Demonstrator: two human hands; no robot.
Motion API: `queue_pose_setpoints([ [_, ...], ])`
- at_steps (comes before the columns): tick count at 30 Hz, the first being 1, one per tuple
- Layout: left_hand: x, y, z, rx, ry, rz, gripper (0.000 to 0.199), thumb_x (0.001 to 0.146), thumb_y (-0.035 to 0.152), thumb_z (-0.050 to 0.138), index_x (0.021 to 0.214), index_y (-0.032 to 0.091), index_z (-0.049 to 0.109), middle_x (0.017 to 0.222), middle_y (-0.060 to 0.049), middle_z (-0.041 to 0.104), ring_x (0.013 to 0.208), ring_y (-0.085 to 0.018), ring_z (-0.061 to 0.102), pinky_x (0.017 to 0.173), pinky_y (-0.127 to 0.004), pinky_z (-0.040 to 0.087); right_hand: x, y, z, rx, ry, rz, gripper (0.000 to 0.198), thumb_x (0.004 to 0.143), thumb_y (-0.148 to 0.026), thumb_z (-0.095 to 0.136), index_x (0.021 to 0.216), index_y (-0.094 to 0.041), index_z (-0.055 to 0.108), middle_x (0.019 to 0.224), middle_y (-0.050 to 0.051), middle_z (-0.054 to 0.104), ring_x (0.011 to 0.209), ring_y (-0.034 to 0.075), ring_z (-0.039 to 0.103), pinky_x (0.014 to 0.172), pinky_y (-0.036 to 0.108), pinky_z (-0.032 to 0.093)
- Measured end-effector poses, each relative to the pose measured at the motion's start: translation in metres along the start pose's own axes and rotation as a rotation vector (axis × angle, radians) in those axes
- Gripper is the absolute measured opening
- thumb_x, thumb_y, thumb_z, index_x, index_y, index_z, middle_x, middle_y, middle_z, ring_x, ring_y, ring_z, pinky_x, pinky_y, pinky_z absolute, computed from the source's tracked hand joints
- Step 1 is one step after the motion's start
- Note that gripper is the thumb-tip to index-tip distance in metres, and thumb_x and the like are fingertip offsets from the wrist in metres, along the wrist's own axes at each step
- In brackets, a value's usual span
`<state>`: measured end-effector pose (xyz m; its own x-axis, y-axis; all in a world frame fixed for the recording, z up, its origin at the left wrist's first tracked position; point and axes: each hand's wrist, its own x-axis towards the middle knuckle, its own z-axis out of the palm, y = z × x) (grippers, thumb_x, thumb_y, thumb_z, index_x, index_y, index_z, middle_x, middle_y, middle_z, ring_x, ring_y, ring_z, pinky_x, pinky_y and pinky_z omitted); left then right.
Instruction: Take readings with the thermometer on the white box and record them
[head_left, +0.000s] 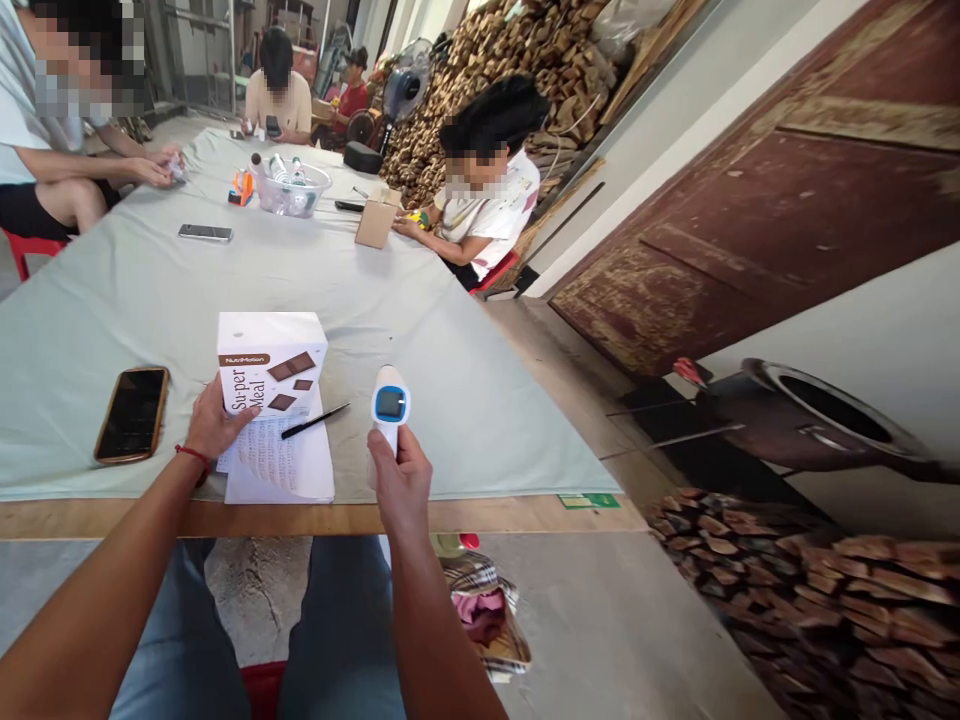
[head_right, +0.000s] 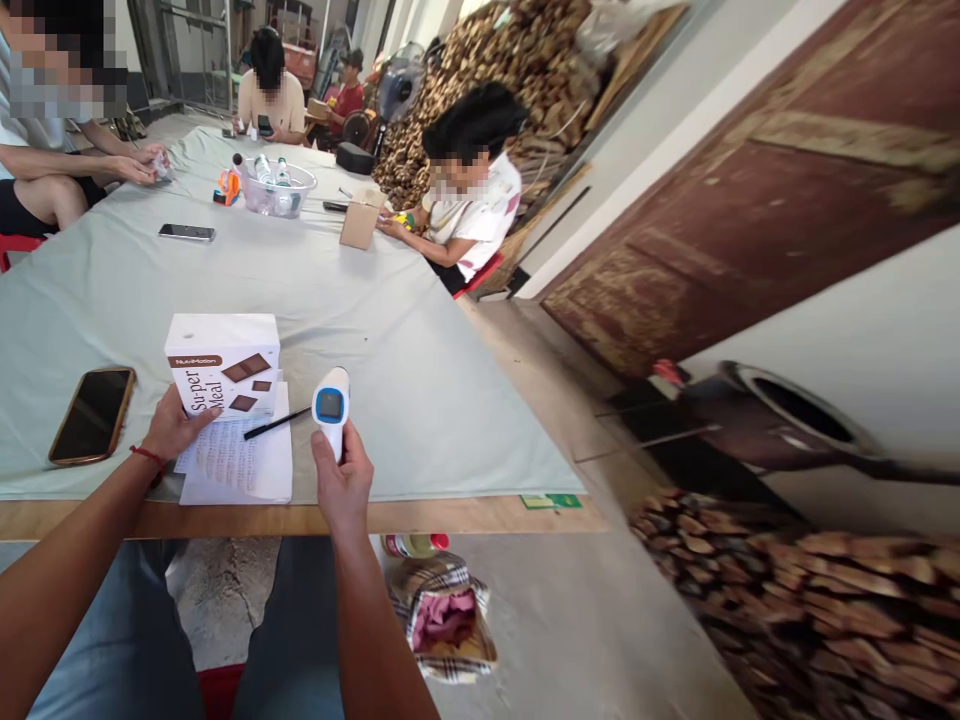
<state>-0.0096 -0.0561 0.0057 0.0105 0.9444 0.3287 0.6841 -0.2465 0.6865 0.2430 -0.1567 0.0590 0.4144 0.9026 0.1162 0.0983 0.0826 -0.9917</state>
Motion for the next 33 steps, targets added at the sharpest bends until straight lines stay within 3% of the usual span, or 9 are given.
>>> queue_pose_setpoints([
  [5,0.002,-0.003,-0.001,0.019,-0.017,0.032,0.054,0.076,0.050,0.064,0.119,0.020,0.055,0.117,-0.011,0.066,0.115,-0.033,0.060,0.098,-0.049,0.049,-0.007,0.010,-0.027,-0.053,0.068,-0.048,0.042,0.077,-0.056,0.061,0.091,-0.017,0.064,0.071,-0.002,0.057,0.068,0.014,0.048,0.061,0.025,0.039],
  [9,0.002,-0.004,-0.001,0.049,-0.019,0.015,0.054,0.076,0.050,0.064,0.120,0.019,0.055,0.117,-0.012,0.066,0.116,-0.035,0.060,0.100,-0.051,0.048,0.003,0.033,-0.036,-0.198,0.055,-0.059,0.050,0.082,-0.057,0.056,0.108,-0.016,0.064,0.089,0.004,0.065,0.081,0.019,0.056,0.071,0.029,0.044],
  [14,0.002,0.002,-0.002,0.120,-0.084,-0.012,0.050,0.079,0.049,0.061,0.119,0.020,0.054,0.122,-0.014,0.065,0.119,-0.037,0.058,0.103,-0.055,0.042,0.029,0.056,-0.046,-0.867,-0.079,-0.053,0.048,0.086,-0.038,0.056,0.127,-0.014,0.057,0.114,0.015,0.063,0.108,0.028,0.057,0.089,0.037,0.044],
  [18,-0.021,0.018,-0.006,0.271,-0.092,-0.116,0.064,0.074,0.052,0.067,0.127,0.021,0.048,0.134,-0.019,0.056,0.130,-0.043,0.048,0.111,-0.067,0.024,0.041,0.056,-0.050,-1.219,-0.184,-0.086,0.047,0.088,-0.032,0.059,0.131,-0.012,0.055,0.118,0.019,0.061,0.111,0.031,0.055,0.092,0.042,0.043],
  [22,-0.061,0.029,-0.008,0.304,-0.189,-0.125,0.088,0.067,0.054,0.075,0.138,0.021,0.036,0.142,-0.021,0.047,0.136,-0.043,0.040,0.111,-0.069,0.018,0.046,0.050,-0.031,-1.135,-0.193,-0.338,0.042,0.091,-0.026,0.054,0.133,-0.020,0.056,0.129,0.015,0.057,0.117,0.029,0.051,0.097,0.044,0.041],
  [25,-0.084,0.028,-0.007,0.332,-0.198,-0.047,0.098,0.068,0.050,0.075,0.146,0.019,0.025,0.151,-0.023,0.037,0.142,-0.041,0.032,0.114,-0.066,0.016,0.048,0.045,0.002,-1.065,-0.383,-0.508,0.039,0.094,-0.016,0.042,0.126,-0.021,0.062,0.130,0.012,0.060,0.119,0.027,0.048,0.102,0.041,0.039],
  [29,-0.095,0.025,-0.006,0.342,-0.173,0.044,0.101,0.072,0.054,0.071,0.151,0.017,0.018,0.152,-0.024,0.036,0.143,-0.040,0.032,0.115,-0.065,0.014,0.049,0.045,0.038,-1.229,-0.485,-0.421,0.045,0.088,-0.002,0.038,0.123,-0.014,0.063,0.129,0.018,0.060,0.112,0.028,0.051,0.095,0.040,0.041],
  [33,-0.099,0.029,-0.004,0.346,-0.164,0.092,0.104,0.073,0.058,0.069,0.151,0.015,0.017,0.152,-0.025,0.037,0.142,-0.040,0.033,0.115,-0.065,0.015,0.046,0.050,0.033,-1.280,-0.558,-0.371,0.033,0.088,-0.003,0.043,0.106,-0.015,0.069,0.107,0.017,0.064,0.103,0.027,0.056,0.088,0.038,0.044],
])
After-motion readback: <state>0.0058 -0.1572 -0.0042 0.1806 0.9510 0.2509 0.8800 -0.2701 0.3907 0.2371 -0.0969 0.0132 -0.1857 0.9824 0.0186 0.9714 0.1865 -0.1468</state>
